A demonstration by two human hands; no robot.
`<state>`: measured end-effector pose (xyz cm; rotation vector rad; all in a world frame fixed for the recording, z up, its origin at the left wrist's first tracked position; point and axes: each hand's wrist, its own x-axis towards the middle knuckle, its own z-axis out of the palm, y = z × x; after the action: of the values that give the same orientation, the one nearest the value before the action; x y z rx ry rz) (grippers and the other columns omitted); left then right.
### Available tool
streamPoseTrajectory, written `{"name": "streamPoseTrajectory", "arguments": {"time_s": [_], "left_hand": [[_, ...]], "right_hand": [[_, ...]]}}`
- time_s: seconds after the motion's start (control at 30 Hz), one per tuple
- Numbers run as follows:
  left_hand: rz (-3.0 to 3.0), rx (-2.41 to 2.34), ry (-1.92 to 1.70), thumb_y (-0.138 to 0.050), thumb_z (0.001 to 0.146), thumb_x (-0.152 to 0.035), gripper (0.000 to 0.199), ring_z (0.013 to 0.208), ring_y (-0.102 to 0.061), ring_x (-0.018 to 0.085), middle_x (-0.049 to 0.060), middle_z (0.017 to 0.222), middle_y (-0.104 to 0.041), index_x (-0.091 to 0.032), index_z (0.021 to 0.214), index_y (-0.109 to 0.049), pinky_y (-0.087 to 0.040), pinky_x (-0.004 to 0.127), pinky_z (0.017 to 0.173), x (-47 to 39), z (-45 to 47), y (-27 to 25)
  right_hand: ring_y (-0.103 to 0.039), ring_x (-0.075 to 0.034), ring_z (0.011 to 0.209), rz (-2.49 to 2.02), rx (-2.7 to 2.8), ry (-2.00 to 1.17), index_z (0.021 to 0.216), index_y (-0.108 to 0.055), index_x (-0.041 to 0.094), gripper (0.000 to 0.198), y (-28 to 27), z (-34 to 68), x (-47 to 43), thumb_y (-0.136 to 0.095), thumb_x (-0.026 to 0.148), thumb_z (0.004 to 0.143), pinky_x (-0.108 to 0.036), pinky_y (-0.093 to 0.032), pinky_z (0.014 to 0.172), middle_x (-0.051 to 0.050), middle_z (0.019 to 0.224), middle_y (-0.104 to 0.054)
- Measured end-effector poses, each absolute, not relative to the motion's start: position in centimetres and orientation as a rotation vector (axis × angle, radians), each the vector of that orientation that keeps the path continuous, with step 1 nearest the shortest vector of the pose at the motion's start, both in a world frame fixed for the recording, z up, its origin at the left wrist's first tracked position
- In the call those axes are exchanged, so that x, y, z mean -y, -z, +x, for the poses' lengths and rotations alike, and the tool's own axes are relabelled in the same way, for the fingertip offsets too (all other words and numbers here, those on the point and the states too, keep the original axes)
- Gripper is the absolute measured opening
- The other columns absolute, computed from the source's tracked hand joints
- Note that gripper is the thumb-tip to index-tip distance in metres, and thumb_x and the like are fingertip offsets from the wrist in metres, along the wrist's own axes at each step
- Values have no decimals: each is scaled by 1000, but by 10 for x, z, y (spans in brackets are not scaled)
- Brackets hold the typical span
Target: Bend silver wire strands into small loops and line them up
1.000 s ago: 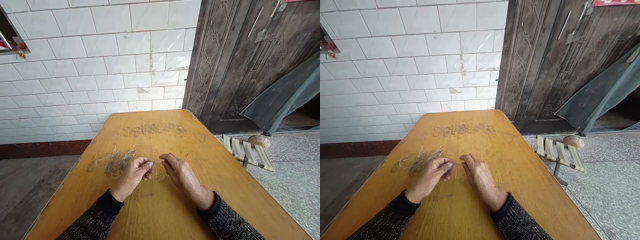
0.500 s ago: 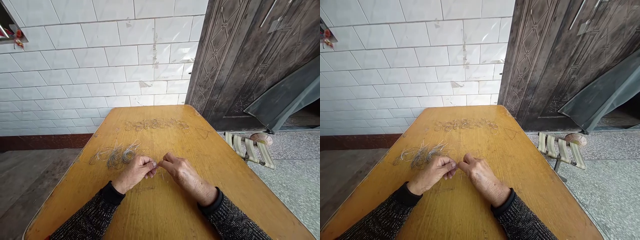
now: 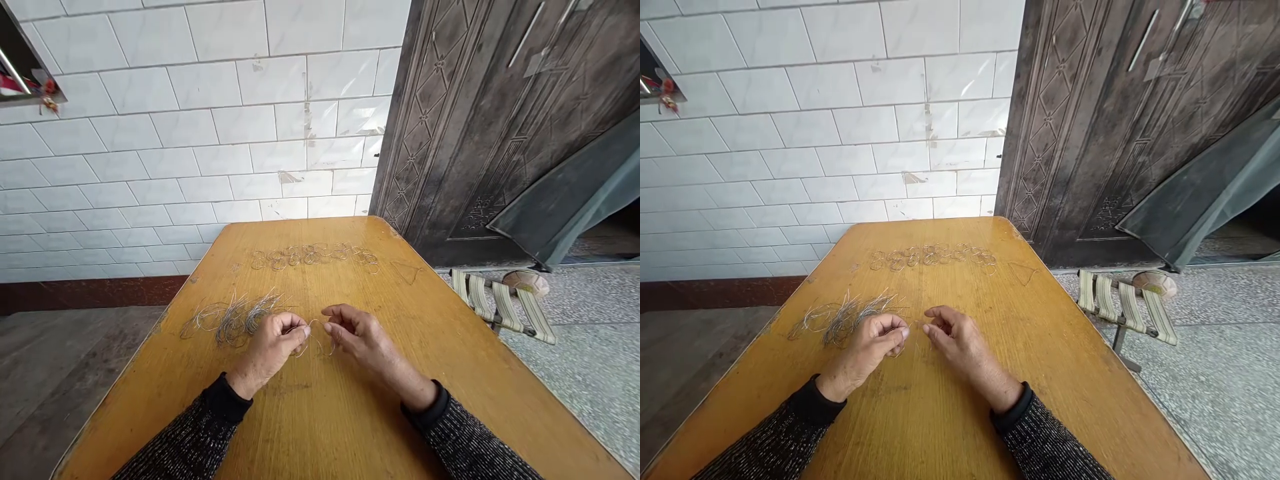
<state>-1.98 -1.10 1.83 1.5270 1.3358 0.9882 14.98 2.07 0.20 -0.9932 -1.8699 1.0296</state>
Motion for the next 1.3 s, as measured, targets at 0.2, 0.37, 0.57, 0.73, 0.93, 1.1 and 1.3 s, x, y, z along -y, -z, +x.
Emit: {"name": "streamPoseTrajectory", "arguments": {"time_s": [0.2,0.37,0.57,0.73,0.93,1.1,1.3], "left_hand": [[1700,-1389,-997,-45,77,-29,18,49,-38,9,-5,53,-42,-17,64,-48,-30,22,49,14,-18,-20],[1707,-1349,-910,-44,78,-28,19,51,-37,9,-4,54,-40,-17,62,-46,-30,23,51,17,-14,-22],[1586,-1207,-905,-41,81,-32,21,52,-38,10,-4,56,-40,-17,66,-44,-32,23,51,17,-11,-13],[1495,-1318,-1207,-40,82,-35,21,52,-37,10,-5,57,-37,-19,69,-41,-33,22,52,13,-7,-6],[1474,-1408,-1395,-45,80,-35,19,61,-42,11,-2,66,-44,-18,75,-46,-37,23,60,15,-3,-10],[1405,-1320,-1408,-47,79,-37,20,66,-45,13,-1,68,-47,-17,73,-49,-39,24,63,17,0,-10],[1300,-1261,-1357,-50,76,-38,23,67,-46,14,0,66,-48,-16,69,-51,-38,24,65,15,1,-7]], "right_hand": [[-34,-6,43,-989,1929,-1079,83,-60,11,18,-6,149,-17,-45,16,74,-18,-28,43,6,51,-39],[-39,-8,44,-1062,1988,-782,81,-63,14,25,-2,149,-15,-39,13,74,-19,-31,46,3,50,-46],[-54,-12,56,-991,1848,-807,85,-62,16,21,-1,148,-19,-43,21,78,-23,-40,54,-2,63,-59],[-46,-8,44,-886,1502,-1277,109,-43,14,44,-5,145,-20,-42,46,81,-21,-36,41,1,66,-51],[-48,-9,58,-644,1576,-1493,100,-44,17,46,1,127,-7,-63,42,68,-21,-39,52,3,69,-49],[-45,-6,49,-665,1469,-1520,98,-48,18,40,4,121,-5,-61,43,69,-20,-37,47,4,66,-47],[-39,-4,42,-766,1437,-1454,81,-54,16,36,1,125,-10,-61,48,67,-18,-35,40,6,57,-43]]}}
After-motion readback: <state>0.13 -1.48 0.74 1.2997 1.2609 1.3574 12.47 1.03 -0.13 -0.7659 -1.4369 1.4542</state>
